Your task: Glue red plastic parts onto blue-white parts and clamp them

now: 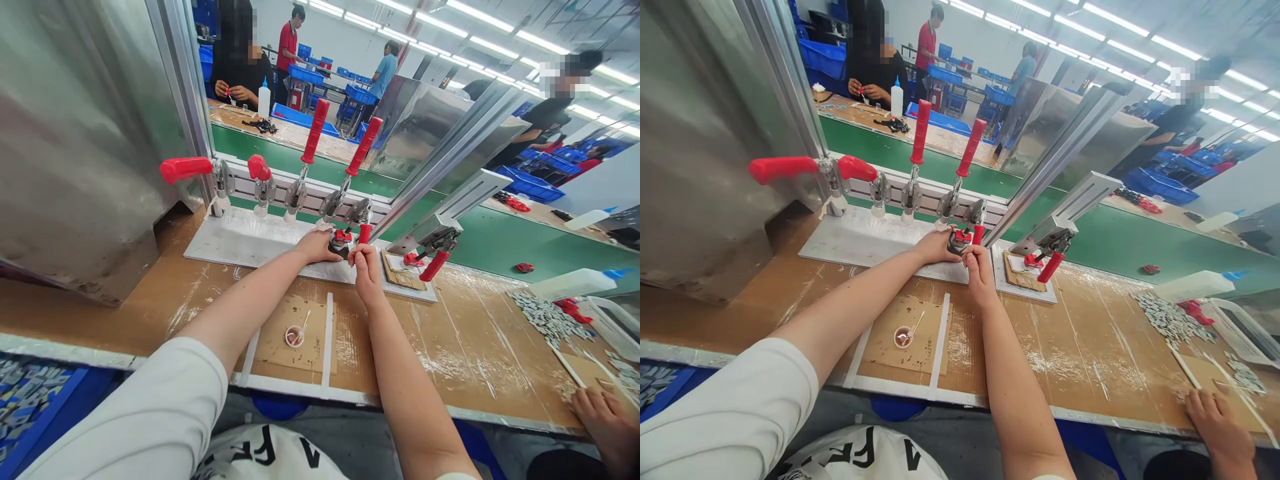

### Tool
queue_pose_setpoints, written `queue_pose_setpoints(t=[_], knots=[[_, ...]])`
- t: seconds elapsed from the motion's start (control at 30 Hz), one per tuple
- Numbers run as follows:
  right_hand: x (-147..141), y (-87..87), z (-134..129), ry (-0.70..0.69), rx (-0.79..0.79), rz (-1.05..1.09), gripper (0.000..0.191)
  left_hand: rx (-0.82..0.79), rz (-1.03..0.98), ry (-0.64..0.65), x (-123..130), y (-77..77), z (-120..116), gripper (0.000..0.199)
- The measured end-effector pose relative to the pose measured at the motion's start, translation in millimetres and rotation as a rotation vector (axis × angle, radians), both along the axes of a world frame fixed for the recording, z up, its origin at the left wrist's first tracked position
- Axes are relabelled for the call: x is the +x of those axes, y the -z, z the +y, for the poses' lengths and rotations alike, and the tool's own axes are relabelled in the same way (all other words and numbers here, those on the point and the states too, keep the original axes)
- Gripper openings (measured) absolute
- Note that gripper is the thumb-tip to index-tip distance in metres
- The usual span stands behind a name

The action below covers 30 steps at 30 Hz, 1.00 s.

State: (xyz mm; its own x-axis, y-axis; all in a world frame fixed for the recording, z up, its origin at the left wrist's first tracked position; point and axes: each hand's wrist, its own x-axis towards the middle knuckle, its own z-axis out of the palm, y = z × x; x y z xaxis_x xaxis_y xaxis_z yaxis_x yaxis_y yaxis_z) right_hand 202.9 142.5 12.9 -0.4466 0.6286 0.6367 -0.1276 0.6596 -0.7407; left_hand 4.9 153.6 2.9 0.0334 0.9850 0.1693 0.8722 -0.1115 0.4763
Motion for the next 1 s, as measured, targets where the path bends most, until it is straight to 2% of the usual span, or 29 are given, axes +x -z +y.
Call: queue_pose_setpoints(t=[0.47,0.6,0.8,1.0], knots=[[1,-7.6,-4,0.026,-0.012,-0.033,0.034,-0.022,-0.027,0.009,-5,-0.7,1,0.101],[0,-7.0,-3,0.002,-0.027,-0.006,0.032,-0.008,-0.068,0.006,-6,-1.8,0,0.091],[1,2.2,4,-0.053,-0.044,-0.002,0.031,-0.014,-0.102,-0.060,-7,1.5,2,0.060],[4,13.1,12,-0.044,-0.032,-0.104,0.036,-0.031,-0.090,-0.076,-6,4.1,4,0.064]])
